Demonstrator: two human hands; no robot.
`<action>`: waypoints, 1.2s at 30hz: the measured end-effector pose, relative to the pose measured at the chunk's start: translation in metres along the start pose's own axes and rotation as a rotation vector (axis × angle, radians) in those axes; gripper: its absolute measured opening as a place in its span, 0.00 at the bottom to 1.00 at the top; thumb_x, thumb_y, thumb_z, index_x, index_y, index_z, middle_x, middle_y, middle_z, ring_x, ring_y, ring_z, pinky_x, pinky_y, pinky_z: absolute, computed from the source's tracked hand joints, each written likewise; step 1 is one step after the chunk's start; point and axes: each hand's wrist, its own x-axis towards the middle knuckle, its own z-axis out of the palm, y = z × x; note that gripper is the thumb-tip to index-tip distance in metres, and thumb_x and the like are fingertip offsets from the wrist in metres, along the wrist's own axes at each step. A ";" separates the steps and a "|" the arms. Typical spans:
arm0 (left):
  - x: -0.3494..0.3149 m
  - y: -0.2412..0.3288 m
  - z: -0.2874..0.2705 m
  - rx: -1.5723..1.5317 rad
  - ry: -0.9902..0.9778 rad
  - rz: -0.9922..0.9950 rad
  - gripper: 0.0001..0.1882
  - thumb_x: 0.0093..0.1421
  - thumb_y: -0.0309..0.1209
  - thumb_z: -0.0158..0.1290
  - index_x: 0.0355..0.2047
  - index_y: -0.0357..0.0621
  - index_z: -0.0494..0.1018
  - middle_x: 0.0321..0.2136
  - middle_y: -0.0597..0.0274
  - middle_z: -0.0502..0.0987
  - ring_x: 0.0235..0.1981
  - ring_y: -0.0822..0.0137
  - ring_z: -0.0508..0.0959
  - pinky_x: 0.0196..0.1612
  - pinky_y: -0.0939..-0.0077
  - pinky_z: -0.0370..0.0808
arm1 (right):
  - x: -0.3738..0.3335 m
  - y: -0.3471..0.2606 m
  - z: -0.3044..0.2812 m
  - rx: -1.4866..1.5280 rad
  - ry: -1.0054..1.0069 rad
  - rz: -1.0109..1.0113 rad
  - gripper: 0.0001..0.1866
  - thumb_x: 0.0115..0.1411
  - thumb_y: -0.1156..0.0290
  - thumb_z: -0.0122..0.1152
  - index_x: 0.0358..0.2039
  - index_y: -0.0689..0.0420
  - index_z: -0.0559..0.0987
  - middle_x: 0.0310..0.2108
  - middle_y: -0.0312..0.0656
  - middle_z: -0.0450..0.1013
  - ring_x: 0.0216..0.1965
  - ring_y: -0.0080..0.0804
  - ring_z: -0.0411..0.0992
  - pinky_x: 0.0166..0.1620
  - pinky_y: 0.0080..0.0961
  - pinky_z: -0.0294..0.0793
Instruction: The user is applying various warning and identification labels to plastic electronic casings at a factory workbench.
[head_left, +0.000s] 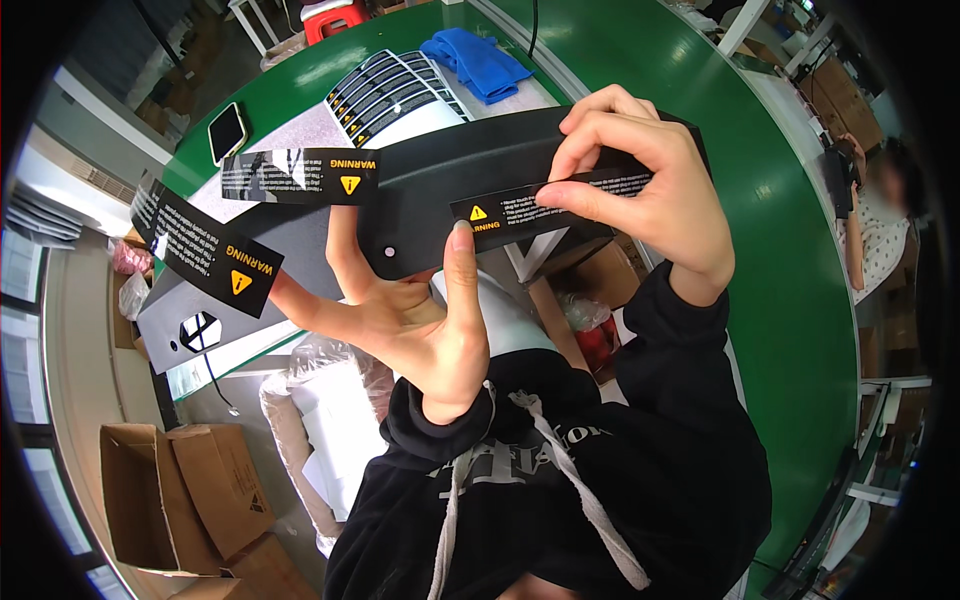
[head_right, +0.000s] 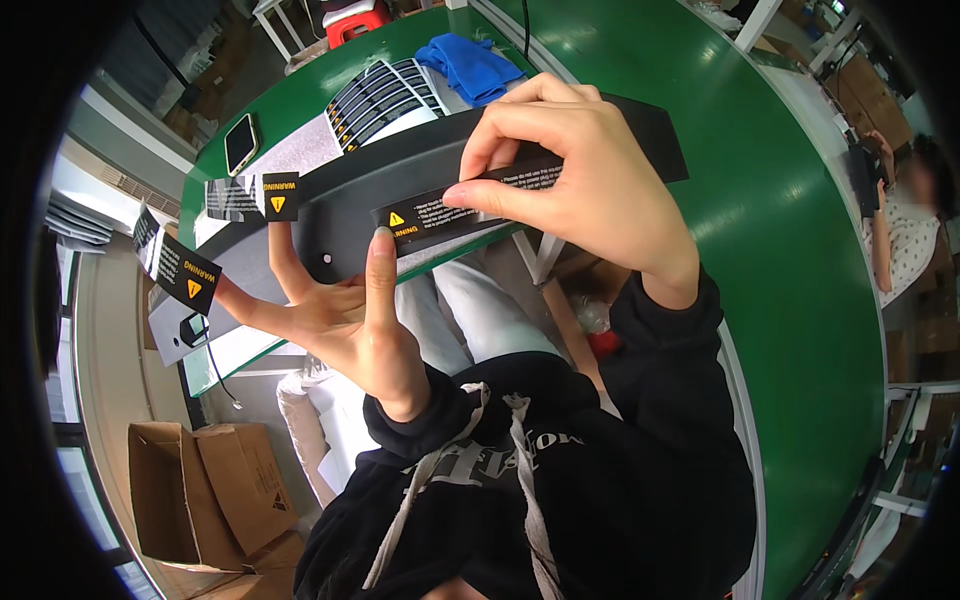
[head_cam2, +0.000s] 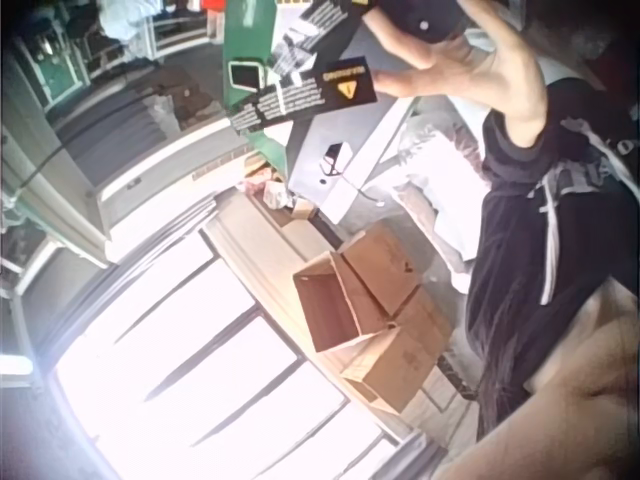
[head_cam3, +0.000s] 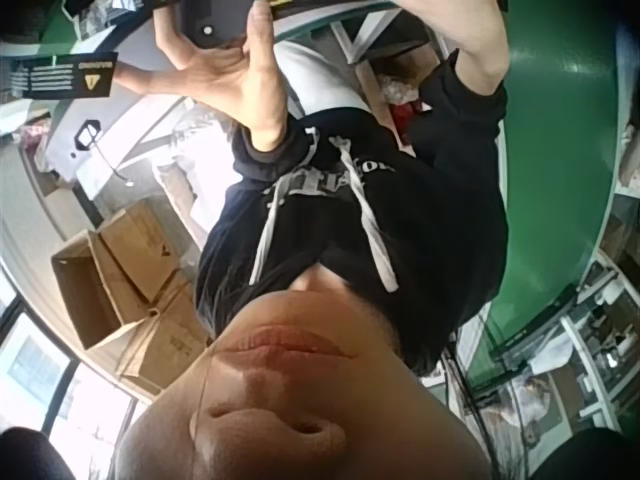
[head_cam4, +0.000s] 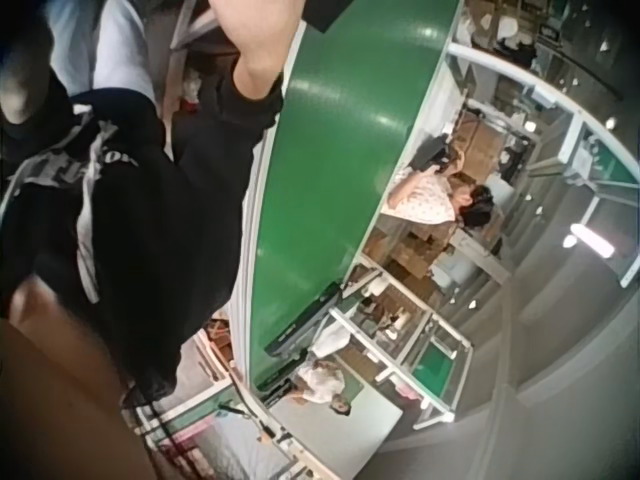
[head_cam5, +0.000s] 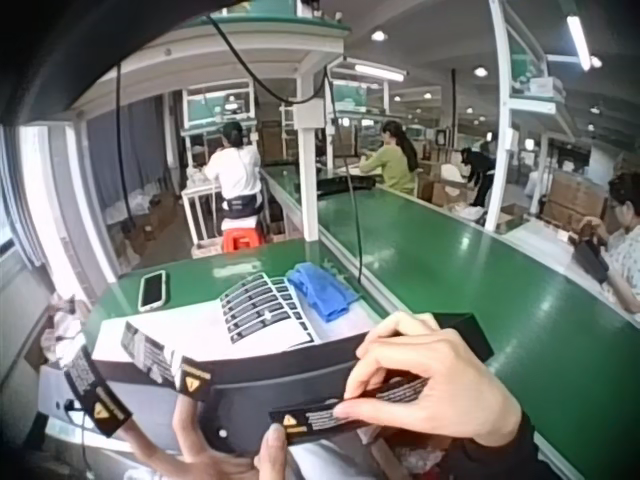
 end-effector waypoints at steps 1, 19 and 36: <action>0.000 0.000 0.000 -0.009 0.010 -0.006 0.57 0.49 0.11 0.54 0.63 0.56 0.24 0.56 0.39 0.55 0.55 0.57 0.66 0.50 0.70 0.74 | 0.000 0.006 -0.004 0.026 0.006 -0.028 0.11 0.40 0.70 0.73 0.24 0.56 0.79 0.22 0.32 0.69 0.28 0.22 0.67 0.40 0.21 0.62; 0.003 0.001 0.003 -0.042 0.047 0.025 0.57 0.47 0.11 0.55 0.64 0.57 0.28 0.56 0.39 0.57 0.54 0.56 0.67 0.51 0.63 0.74 | -0.011 0.027 -0.022 0.041 0.103 0.188 0.29 0.33 0.63 0.78 0.40 0.53 0.79 0.15 0.32 0.70 0.28 0.22 0.72 0.37 0.20 0.70; 0.002 0.001 0.004 -0.034 0.064 0.017 0.57 0.46 0.09 0.55 0.64 0.58 0.30 0.54 0.44 0.58 0.52 0.54 0.68 0.47 0.61 0.78 | -0.013 0.023 -0.025 0.095 0.050 0.312 0.33 0.34 0.67 0.77 0.45 0.51 0.76 0.14 0.27 0.67 0.37 0.25 0.70 0.47 0.25 0.64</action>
